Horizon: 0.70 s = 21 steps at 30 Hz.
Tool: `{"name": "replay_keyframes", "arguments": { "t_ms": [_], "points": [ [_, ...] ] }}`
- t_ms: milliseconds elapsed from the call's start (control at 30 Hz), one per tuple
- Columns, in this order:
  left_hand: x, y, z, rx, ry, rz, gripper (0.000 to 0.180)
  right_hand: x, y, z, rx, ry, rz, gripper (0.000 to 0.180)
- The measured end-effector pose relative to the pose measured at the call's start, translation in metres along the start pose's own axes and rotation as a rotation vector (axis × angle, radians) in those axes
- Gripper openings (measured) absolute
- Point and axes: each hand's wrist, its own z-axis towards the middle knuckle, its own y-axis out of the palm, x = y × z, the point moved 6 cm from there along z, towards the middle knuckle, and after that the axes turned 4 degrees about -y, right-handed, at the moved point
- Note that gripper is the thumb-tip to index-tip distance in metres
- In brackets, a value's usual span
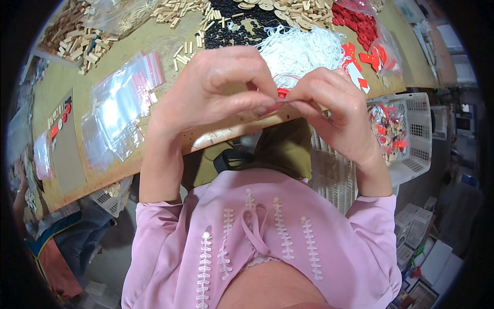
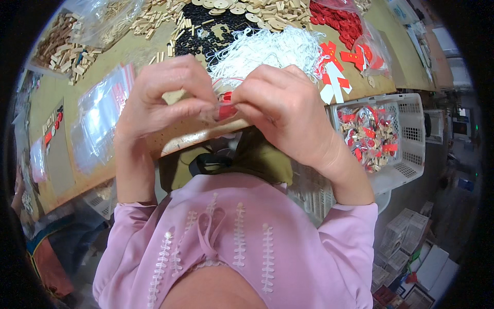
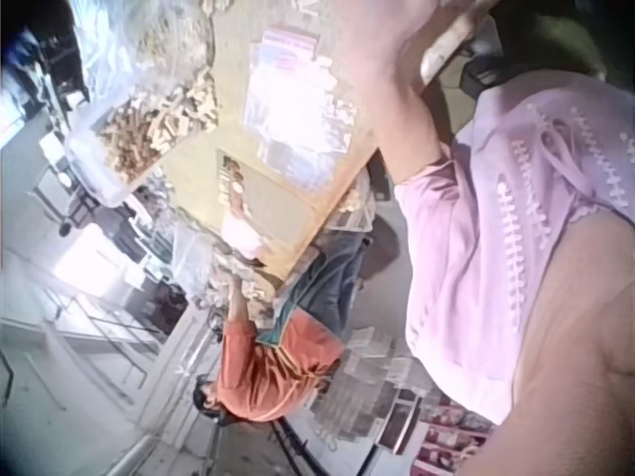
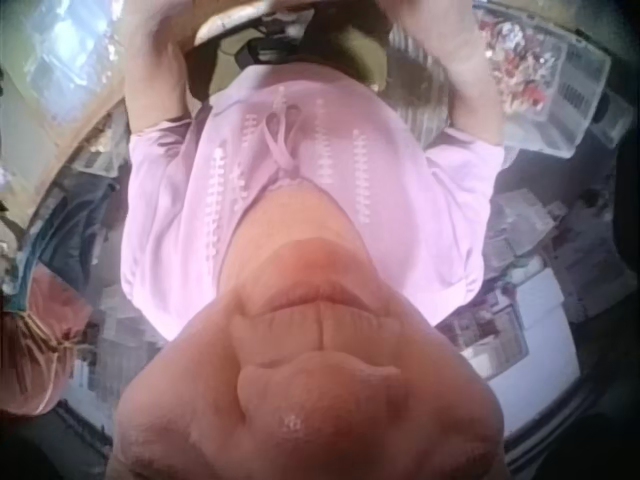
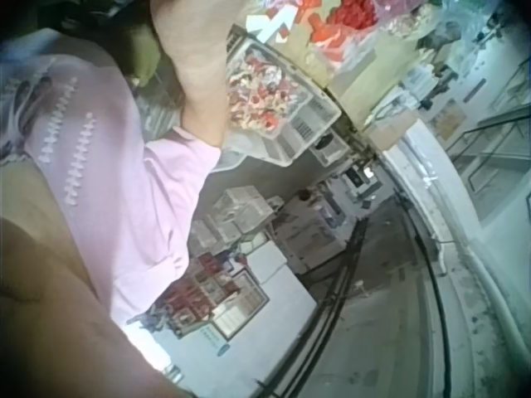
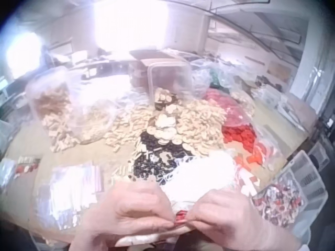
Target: The person assembles small craft kits by placing wooden pieces, black beads, white strings, and red flag cutouts into clear plastic bags. The person handles each item by hand, opens the bags, inserts the components, and sets the filled bags aside on the table.
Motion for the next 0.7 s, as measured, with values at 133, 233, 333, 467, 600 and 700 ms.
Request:
{"name": "replay_keyframes", "arguments": {
  "t_ms": [133, 233, 333, 467, 600, 700],
  "points": [
    [0.008, 0.011, -0.016, -0.135, -0.084, -0.13, 0.006, -0.014, -0.001, -0.021, 0.021, -0.089, 0.025, 0.017],
    [-0.01, 0.008, -0.032, -0.094, -0.37, -0.136, 0.008, -0.022, 0.0, -0.041, -0.019, 0.01, 0.145, 0.021],
    [-0.038, -0.001, -0.043, -0.002, -0.529, 0.145, 0.01, -0.018, 0.001, -0.056, -0.019, 0.102, 0.218, 0.024],
    [-0.055, 0.0, -0.035, 0.008, -0.606, 0.231, 0.013, -0.016, -0.001, -0.064, 0.038, 0.109, 0.184, 0.027],
    [-0.075, 0.006, 0.001, 0.069, -0.492, 0.29, 0.014, -0.011, -0.006, -0.065, 0.141, 0.11, 0.174, 0.024],
    [-0.108, 0.008, 0.027, 0.149, -0.459, 0.346, 0.015, -0.009, -0.008, -0.06, 0.236, 0.088, 0.206, 0.023]
  ]
}}
